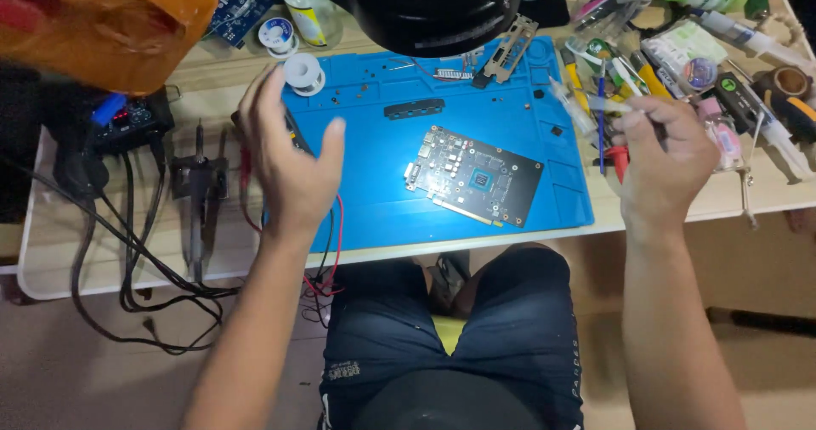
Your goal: Testing a printed circuit board using a multimeter and cleaning it with a cotton swab.
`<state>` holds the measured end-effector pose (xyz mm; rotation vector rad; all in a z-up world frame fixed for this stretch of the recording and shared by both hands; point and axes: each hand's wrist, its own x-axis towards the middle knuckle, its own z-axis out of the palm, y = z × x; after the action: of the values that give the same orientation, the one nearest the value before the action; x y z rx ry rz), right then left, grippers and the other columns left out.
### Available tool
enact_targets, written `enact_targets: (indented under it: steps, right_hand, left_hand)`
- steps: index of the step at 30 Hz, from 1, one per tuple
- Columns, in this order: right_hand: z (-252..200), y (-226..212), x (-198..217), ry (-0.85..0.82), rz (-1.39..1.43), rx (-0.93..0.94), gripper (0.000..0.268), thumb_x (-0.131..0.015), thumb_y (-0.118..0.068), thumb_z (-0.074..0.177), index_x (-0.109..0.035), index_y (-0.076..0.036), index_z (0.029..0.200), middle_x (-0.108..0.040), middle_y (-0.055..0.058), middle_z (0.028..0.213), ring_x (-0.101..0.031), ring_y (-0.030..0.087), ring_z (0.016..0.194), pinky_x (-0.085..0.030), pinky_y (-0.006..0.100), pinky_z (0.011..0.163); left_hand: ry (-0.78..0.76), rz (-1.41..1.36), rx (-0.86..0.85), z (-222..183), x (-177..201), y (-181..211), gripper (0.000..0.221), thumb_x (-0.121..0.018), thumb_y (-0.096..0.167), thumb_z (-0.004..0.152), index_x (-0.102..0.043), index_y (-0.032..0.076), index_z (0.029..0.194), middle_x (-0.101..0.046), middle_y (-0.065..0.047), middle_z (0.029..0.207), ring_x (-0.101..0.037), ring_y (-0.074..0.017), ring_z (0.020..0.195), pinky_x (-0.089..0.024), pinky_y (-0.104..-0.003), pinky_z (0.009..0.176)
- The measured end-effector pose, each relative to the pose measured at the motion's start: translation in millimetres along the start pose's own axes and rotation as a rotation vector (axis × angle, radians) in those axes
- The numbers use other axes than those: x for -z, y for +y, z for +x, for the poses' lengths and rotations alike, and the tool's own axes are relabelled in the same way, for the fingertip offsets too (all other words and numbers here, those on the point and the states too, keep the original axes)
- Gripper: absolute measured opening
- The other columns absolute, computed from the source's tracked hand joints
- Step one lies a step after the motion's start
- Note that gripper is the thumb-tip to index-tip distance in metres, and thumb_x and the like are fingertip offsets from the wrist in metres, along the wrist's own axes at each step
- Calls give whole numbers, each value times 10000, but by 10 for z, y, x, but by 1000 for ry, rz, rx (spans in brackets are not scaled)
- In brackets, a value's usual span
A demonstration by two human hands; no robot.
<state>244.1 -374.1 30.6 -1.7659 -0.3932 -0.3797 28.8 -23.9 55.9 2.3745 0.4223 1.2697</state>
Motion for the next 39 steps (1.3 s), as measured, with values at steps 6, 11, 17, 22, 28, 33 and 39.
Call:
enact_targets:
  steps: [6, 11, 17, 22, 28, 33, 39]
  right_hand:
    - [-258, -34, 138, -122, -94, 211, 131, -678, 139, 1166, -762, 77, 1245, -789, 190, 1083, -754, 226, 951, -625, 339, 916]
    - [-373, 272, 71, -376, -563, 95, 341, -753, -176, 1064, -789, -100, 1395, -807, 78, 1106, -723, 321, 1015, -540, 494, 923]
    - [-444, 359, 56, -240, -294, -132, 127, -875, -175, 1006, -868, -136, 1127, -821, 67, 911, -775, 182, 796, -607, 319, 754]
    - [-383, 298, 185, -209, 236, -370, 197, -741, -66, 1064, -741, 17, 1242, -828, 176, 1045, -791, 148, 883, -625, 225, 814]
    - [-441, 288, 248, -214, 399, -465, 259, -740, -99, 1059, -697, 30, 1279, -818, 198, 1030, -808, 196, 842, -652, 256, 751]
    - [-532, 187, 324, -277, 325, -430, 247, -701, -117, 1099, -710, 46, 1284, -782, 204, 942, -767, 229, 754, -670, 350, 722]
    - [-596, -249, 271, -435, -51, -412, 236, -701, -115, 1028, -804, -60, 1233, -815, 48, 1205, -710, 96, 1020, -589, 260, 869]
  left_hand:
    - [-48, -94, 219, 863, -1013, -1071, 923, -938, 150, 960, -319, 143, 1645, -529, -239, 1638, -591, -416, 1484, -489, -513, 1238]
    - [-156, 197, 554, 1384, -1435, -1585, 1039, -781, 72, 984, -74, 265, 1720, -532, -70, 1751, -641, -302, 1520, -513, -460, 1147]
    - [4, -325, 593, 1403, -1456, -1340, 597, -547, 588, 1068, -427, 368, 1609, -653, -61, 1673, -723, -340, 1466, -558, -483, 1102]
    - [53, -550, 712, 1447, -1494, -1022, 708, -591, 586, 977, -464, 308, 1615, -630, -100, 1692, -695, -369, 1491, -570, -519, 1127]
    - [130, -807, 852, 1577, -1582, -990, 841, -645, 584, 869, -505, 234, 1622, -602, -147, 1714, -661, -404, 1520, -583, -562, 1158]
    - [210, -1011, 974, 1520, -1285, -691, 953, -689, 580, 779, -538, 172, 1627, -577, -185, 1733, -631, -433, 1544, -592, -599, 1184]
    - [360, -1185, 1090, 1207, -838, -665, 1065, -733, 576, 689, -569, 108, 1631, -551, -223, 1751, -600, -461, 1569, -601, -637, 1209]
